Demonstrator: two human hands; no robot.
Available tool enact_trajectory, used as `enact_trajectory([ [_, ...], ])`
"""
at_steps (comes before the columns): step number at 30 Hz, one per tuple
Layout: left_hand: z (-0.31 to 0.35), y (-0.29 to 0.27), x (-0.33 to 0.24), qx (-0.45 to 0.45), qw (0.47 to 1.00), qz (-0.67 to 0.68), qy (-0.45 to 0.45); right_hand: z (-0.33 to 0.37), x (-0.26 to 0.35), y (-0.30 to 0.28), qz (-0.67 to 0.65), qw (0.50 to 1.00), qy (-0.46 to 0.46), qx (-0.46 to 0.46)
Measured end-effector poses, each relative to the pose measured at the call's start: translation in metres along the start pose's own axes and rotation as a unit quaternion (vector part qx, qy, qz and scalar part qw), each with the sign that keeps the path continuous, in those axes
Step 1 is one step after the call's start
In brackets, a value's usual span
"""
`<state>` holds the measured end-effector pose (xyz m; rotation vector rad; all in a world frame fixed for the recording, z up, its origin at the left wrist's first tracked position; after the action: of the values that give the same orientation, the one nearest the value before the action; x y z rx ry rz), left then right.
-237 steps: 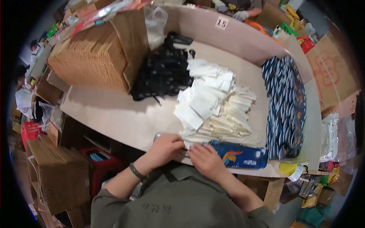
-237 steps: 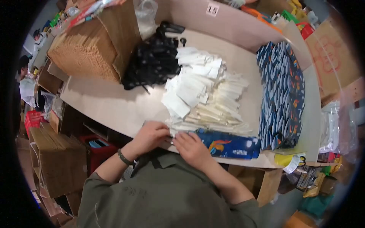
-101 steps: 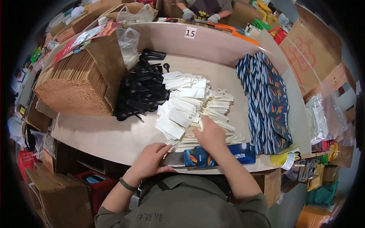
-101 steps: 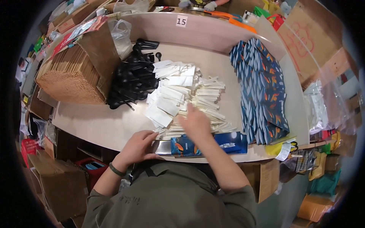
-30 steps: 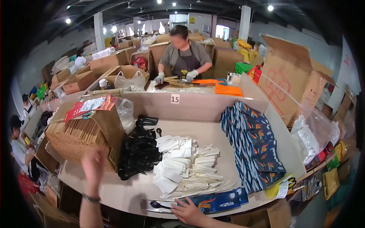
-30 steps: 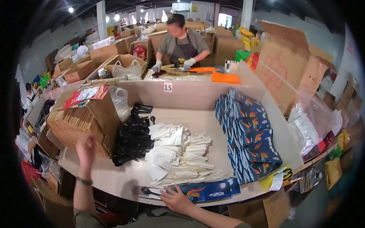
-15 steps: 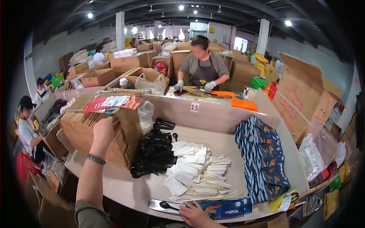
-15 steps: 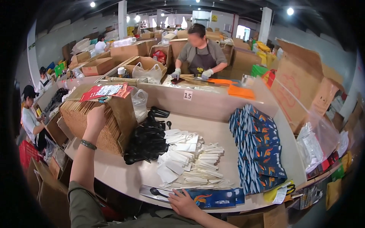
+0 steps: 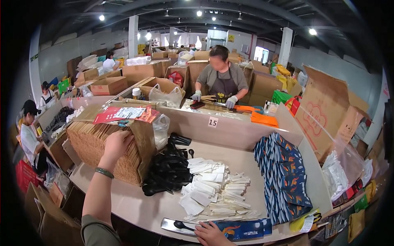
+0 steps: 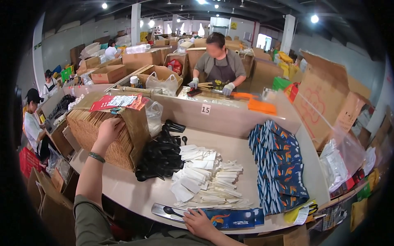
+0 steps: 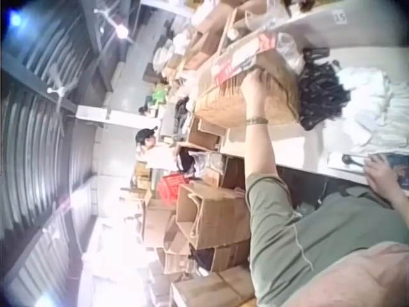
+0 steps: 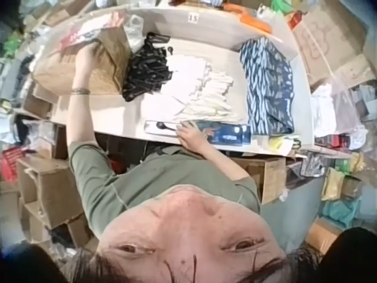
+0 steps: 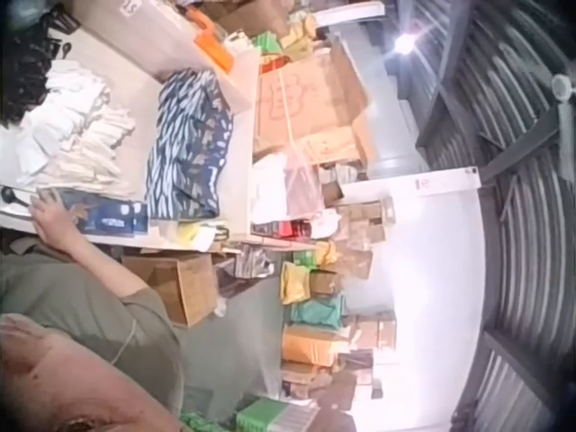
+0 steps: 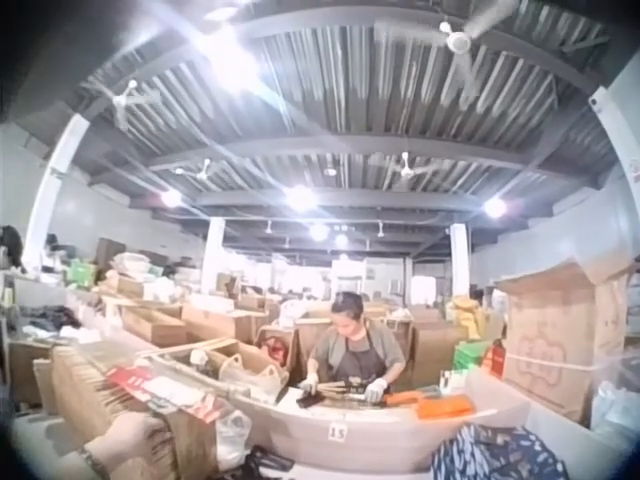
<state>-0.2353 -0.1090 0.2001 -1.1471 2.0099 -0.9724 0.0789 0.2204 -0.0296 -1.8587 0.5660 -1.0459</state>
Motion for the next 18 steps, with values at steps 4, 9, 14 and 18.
enact_trajectory([
  [4,0.001,0.001,0.025,-0.029,0.997,0.067,0.027,-0.001,0.001,-0.001,-0.001,1.000,-0.001,0.003],
  [9,0.002,-0.006,0.021,0.147,0.958,0.243,-0.024,-0.002,0.001,-0.003,0.001,1.000,0.002,0.002],
  [14,-0.016,-0.005,0.020,0.174,0.978,0.106,-0.043,-0.001,0.000,0.000,-0.006,1.000,0.003,0.000],
  [18,-0.013,-0.012,0.012,0.122,0.990,-0.042,-0.052,-0.007,0.000,-0.003,-0.002,1.000,-0.014,0.001],
])
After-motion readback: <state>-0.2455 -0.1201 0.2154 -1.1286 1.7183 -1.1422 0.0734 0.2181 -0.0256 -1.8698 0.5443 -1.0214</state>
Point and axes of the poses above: each hand's wrist, its own z-axis away from the middle knuckle, its own y-axis out of the palm, x = y × z, the point moved 1 cm from there along -z, towards the middle knuckle, and after that the axes turned 5 degrees about x, right-handed, at the moved point
